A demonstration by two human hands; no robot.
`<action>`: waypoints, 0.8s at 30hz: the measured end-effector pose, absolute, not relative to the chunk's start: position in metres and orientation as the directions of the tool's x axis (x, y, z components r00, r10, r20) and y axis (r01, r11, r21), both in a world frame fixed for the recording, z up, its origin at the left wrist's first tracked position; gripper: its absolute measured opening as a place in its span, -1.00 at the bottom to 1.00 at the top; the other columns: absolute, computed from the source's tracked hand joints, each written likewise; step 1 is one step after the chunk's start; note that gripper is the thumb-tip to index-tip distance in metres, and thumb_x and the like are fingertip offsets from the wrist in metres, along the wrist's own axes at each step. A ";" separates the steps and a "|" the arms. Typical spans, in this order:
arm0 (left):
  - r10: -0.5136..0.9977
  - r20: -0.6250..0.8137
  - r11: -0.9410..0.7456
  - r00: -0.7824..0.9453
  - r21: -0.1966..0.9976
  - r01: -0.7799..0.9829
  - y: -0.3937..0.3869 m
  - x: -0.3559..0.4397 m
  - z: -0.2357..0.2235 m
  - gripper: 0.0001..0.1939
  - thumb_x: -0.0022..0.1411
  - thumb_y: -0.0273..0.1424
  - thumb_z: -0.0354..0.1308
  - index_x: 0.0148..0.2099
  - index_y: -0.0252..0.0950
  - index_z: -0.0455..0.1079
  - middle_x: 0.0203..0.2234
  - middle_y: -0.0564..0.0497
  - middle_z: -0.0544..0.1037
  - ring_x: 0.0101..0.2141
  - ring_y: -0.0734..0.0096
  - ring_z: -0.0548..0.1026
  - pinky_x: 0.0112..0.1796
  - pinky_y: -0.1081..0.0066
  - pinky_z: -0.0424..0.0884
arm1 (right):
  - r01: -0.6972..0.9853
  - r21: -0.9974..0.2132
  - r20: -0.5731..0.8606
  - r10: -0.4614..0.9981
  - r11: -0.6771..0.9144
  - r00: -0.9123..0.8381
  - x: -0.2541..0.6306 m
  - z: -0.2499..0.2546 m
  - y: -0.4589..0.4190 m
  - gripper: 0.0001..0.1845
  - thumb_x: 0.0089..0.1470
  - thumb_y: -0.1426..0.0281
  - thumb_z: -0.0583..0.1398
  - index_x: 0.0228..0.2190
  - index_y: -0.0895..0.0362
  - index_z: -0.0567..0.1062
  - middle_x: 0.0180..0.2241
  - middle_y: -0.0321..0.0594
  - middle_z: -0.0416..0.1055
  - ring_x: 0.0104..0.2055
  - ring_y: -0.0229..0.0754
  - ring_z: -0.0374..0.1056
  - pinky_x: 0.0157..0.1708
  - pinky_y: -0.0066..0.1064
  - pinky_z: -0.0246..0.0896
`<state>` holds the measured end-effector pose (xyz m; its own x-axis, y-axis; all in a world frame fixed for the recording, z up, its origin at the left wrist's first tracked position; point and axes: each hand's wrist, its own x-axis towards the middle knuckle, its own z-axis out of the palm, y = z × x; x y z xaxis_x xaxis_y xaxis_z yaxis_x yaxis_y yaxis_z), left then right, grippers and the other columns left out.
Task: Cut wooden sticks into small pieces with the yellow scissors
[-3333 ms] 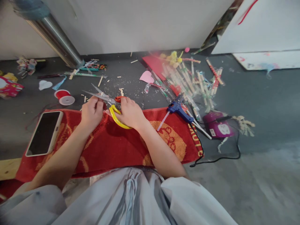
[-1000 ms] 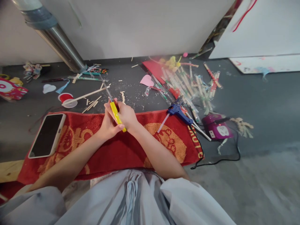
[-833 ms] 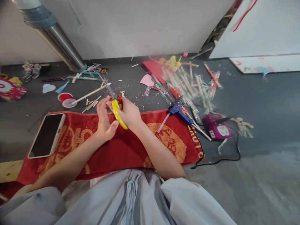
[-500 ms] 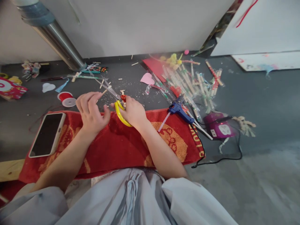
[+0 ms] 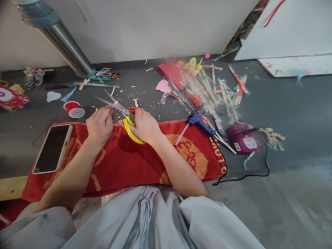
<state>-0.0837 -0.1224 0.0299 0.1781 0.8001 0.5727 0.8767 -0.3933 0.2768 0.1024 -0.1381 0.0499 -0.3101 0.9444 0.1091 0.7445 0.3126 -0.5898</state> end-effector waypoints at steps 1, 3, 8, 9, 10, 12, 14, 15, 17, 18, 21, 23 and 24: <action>0.800 0.569 -0.407 0.191 0.281 0.869 -0.122 -0.084 0.030 -0.66 0.30 -0.39 -0.13 -0.07 -0.26 0.46 -0.25 -0.07 0.62 -0.20 0.32 0.57 -0.21 0.38 0.45 | 0.741 -0.590 0.119 0.942 0.320 -0.312 0.103 0.049 -0.138 -0.36 0.23 -0.03 0.03 0.01 0.30 0.32 -0.04 0.10 0.44 0.01 0.04 0.39 0.02 -0.20 0.22; 0.801 0.559 -0.425 0.214 0.279 0.861 -0.121 -0.084 0.030 -0.68 0.27 -0.41 -0.13 -0.14 -0.26 0.46 -0.22 -0.07 0.62 -0.17 0.32 0.57 -0.18 0.36 0.47 | 0.736 -0.589 0.136 0.939 0.333 -0.316 0.103 0.049 -0.138 -0.34 0.22 -0.02 0.05 0.04 0.30 0.30 0.00 0.11 0.42 0.05 0.06 0.37 0.07 -0.18 0.20; 0.800 0.534 -0.448 0.272 0.230 0.864 -0.120 -0.086 0.030 -0.65 0.23 -0.46 -0.14 -0.13 -0.27 0.47 -0.23 -0.08 0.63 -0.23 0.30 0.59 -0.22 0.35 0.48 | 0.749 -0.574 0.126 0.939 0.332 -0.320 0.105 0.050 -0.139 -0.33 0.20 0.00 0.08 0.06 0.32 0.30 0.01 0.15 0.39 0.06 0.08 0.35 0.09 -0.14 0.18; 0.802 0.531 -0.445 0.274 0.225 0.867 -0.120 -0.086 0.030 -0.64 0.23 -0.45 -0.13 -0.11 -0.27 0.47 -0.23 -0.09 0.63 -0.23 0.29 0.59 -0.23 0.35 0.48 | 0.750 -0.573 0.124 0.939 0.331 -0.320 0.105 0.050 -0.139 -0.33 0.20 0.00 0.09 0.06 0.33 0.30 0.01 0.15 0.39 0.06 0.09 0.35 0.09 -0.14 0.18; 0.804 0.529 -0.441 0.271 0.224 0.869 -0.121 -0.086 0.030 -0.64 0.23 -0.45 -0.13 -0.08 -0.27 0.46 -0.21 -0.10 0.63 -0.22 0.28 0.59 -0.23 0.35 0.48 | 0.750 -0.573 0.123 0.939 0.331 -0.320 0.105 0.050 -0.139 -0.32 0.20 0.00 0.09 0.06 0.34 0.30 0.01 0.15 0.39 0.06 0.09 0.35 0.09 -0.15 0.18; 0.811 0.524 -0.431 0.261 0.233 0.872 -0.121 -0.086 0.030 -0.63 0.23 -0.44 -0.12 -0.04 -0.27 0.45 -0.20 -0.10 0.63 -0.19 0.29 0.58 -0.22 0.36 0.48 | 0.748 -0.576 0.126 0.940 0.330 -0.317 0.104 0.050 -0.138 -0.33 0.21 0.00 0.08 0.05 0.33 0.31 0.00 0.13 0.41 0.04 0.07 0.36 0.08 -0.17 0.19; 0.814 0.519 -0.433 0.260 0.245 0.868 -0.122 -0.085 0.030 -0.61 0.23 -0.44 -0.12 0.00 -0.28 0.43 -0.20 -0.10 0.63 -0.18 0.29 0.58 -0.21 0.37 0.48 | 0.747 -0.580 0.125 0.942 0.323 -0.310 0.103 0.051 -0.138 -0.36 0.22 0.00 0.06 0.04 0.30 0.32 -0.02 0.10 0.43 0.02 0.05 0.38 0.05 -0.19 0.20; 0.815 0.518 -0.435 0.261 0.248 0.866 -0.122 -0.085 0.031 -0.61 0.24 -0.44 -0.13 0.01 -0.28 0.43 -0.20 -0.10 0.62 -0.18 0.30 0.58 -0.20 0.37 0.48 | 0.750 -0.582 0.118 0.945 0.315 -0.305 0.103 0.051 -0.138 -0.37 0.22 0.00 0.06 0.04 0.28 0.33 -0.03 0.09 0.44 0.01 0.04 0.38 0.04 -0.20 0.21; 0.817 0.512 -0.435 0.263 0.249 0.865 -0.123 -0.084 0.032 -0.61 0.26 -0.42 -0.14 0.02 -0.29 0.42 -0.21 -0.10 0.62 -0.18 0.31 0.58 -0.20 0.38 0.47 | 0.762 -0.579 0.090 0.952 0.289 -0.293 0.102 0.053 -0.138 -0.39 0.23 0.00 0.06 0.03 0.27 0.34 -0.04 0.07 0.45 -0.02 0.02 0.40 0.00 -0.23 0.23; 0.821 0.507 -0.431 0.263 0.249 0.867 -0.124 -0.083 0.033 -0.61 0.28 -0.42 -0.15 0.02 -0.29 0.42 -0.21 -0.10 0.62 -0.18 0.31 0.58 -0.20 0.39 0.47 | 0.771 -0.575 0.071 0.956 0.273 -0.286 0.101 0.054 -0.138 -0.39 0.23 0.01 0.06 0.03 0.27 0.35 -0.05 0.06 0.46 -0.04 0.01 0.41 -0.02 -0.25 0.23; 0.832 0.487 -0.422 0.266 0.243 0.874 -0.124 -0.084 0.034 -0.61 0.31 -0.41 -0.17 0.03 -0.28 0.41 -0.19 -0.08 0.62 -0.16 0.34 0.57 -0.17 0.41 0.46 | 0.804 -0.547 0.025 0.965 0.232 -0.261 0.101 0.059 -0.140 -0.39 0.23 0.01 0.05 0.03 0.27 0.37 -0.06 0.05 0.49 -0.06 0.02 0.44 -0.07 -0.27 0.25; 0.832 0.482 -0.426 0.274 0.239 0.872 -0.123 -0.085 0.034 -0.62 0.32 -0.42 -0.18 0.02 -0.29 0.41 -0.19 -0.08 0.62 -0.15 0.34 0.57 -0.16 0.40 0.46 | 0.827 -0.522 0.004 0.970 0.210 -0.243 0.100 0.061 -0.142 -0.38 0.22 0.00 0.05 0.03 0.26 0.38 -0.07 0.03 0.50 -0.07 0.05 0.45 -0.10 -0.26 0.26; 0.831 0.481 -0.431 0.279 0.239 0.870 -0.122 -0.085 0.034 -0.62 0.32 -0.42 -0.18 0.01 -0.29 0.41 -0.19 -0.08 0.61 -0.14 0.34 0.57 -0.16 0.40 0.45 | 0.835 -0.512 -0.004 0.972 0.201 -0.236 0.099 0.062 -0.142 -0.37 0.22 -0.01 0.06 0.04 0.26 0.39 -0.08 0.03 0.51 -0.07 0.07 0.46 -0.11 -0.25 0.26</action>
